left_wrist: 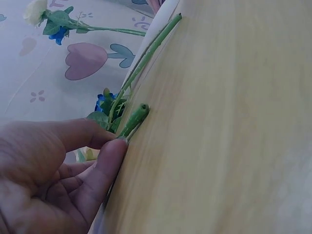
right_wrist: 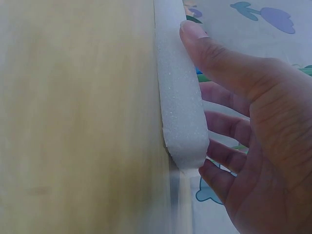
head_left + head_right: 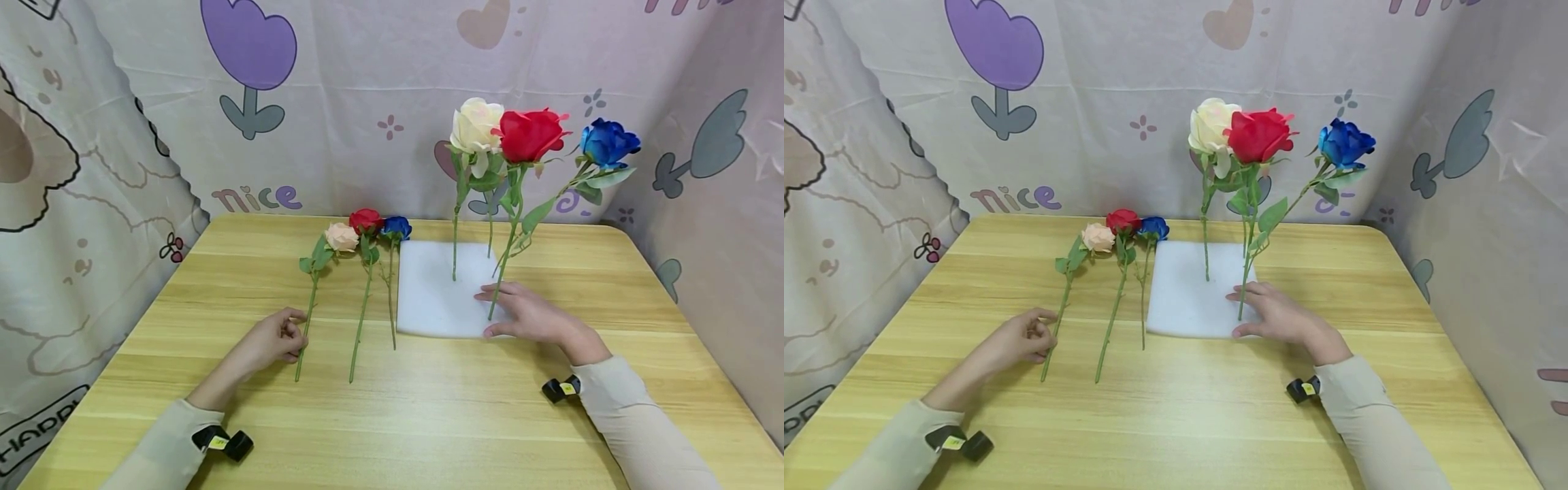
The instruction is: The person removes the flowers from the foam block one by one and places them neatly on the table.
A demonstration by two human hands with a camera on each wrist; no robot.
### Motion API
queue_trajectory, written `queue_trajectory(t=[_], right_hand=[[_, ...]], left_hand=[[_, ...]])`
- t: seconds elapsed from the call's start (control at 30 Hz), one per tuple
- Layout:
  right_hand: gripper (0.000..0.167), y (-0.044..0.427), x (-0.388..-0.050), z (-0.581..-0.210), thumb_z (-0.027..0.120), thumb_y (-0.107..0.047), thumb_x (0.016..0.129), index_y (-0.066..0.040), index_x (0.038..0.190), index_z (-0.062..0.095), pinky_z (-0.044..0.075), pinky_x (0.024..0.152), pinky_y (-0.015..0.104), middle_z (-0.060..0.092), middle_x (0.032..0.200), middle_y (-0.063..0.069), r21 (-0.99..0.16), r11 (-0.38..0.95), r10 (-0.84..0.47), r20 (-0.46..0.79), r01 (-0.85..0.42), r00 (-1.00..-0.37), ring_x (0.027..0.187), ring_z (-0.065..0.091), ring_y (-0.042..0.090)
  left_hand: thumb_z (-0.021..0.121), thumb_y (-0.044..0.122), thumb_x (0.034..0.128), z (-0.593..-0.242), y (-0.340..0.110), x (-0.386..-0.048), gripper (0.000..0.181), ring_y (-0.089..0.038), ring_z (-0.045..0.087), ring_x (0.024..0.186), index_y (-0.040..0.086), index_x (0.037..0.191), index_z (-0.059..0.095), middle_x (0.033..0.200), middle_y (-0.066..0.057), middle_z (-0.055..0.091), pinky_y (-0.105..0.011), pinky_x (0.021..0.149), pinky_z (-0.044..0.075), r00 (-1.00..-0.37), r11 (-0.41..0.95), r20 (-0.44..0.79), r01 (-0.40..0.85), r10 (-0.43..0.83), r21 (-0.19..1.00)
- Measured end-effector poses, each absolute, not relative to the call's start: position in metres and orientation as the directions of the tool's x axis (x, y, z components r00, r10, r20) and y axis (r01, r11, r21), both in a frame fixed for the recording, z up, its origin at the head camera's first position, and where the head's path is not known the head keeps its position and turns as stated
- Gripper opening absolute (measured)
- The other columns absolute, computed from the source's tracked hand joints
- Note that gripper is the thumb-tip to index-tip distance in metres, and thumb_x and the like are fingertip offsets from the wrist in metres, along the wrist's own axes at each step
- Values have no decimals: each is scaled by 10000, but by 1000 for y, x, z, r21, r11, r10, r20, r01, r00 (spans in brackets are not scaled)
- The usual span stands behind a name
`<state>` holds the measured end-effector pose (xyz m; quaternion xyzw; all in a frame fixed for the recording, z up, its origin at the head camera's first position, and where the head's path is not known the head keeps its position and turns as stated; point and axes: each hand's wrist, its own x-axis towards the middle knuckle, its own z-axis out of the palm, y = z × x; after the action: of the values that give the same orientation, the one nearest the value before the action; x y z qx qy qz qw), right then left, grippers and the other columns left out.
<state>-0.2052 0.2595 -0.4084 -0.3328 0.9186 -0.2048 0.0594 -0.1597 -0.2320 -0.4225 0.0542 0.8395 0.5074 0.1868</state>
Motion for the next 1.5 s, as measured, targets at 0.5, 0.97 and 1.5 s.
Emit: queue_trajectory(t=[0.5, 0.97, 1.5], right_hand=[[710, 260, -206, -412, 763, -498, 799, -83, 1347, 585, 339, 1088, 546, 475, 1432, 161, -410, 690, -638, 45, -597, -768, 1322, 404, 389], [725, 260, -207, -409, 778, -497, 784, -82, 1347, 587, 344, 1091, 532, 477, 1432, 157, -415, 689, -638, 42, -594, -769, 1322, 409, 378], [701, 258, -205, -409, 771, -479, 799, -82, 1346, 582, 327, 1101, 533, 473, 1436, 157, -412, 703, -628, 23, -580, -778, 1329, 396, 383]], left_hand=[[609, 25, 950, -423, -232, -159, 503, -240, 624, 751, -81, 1381, 371, 944, -153, 535, -339, 639, 598, -934, 424, -239, -110, 264, 899], [636, 210, 974, -415, -232, -163, 582, -261, 592, 786, -38, 1417, 351, 1040, -187, 510, -379, 683, 602, -922, 349, -265, -158, 284, 924], [626, 278, 978, -398, -220, -173, 594, -358, 616, 965, -52, 1408, 384, 1149, -250, 512, -404, 796, 588, -894, 332, -210, -74, 395, 940]])
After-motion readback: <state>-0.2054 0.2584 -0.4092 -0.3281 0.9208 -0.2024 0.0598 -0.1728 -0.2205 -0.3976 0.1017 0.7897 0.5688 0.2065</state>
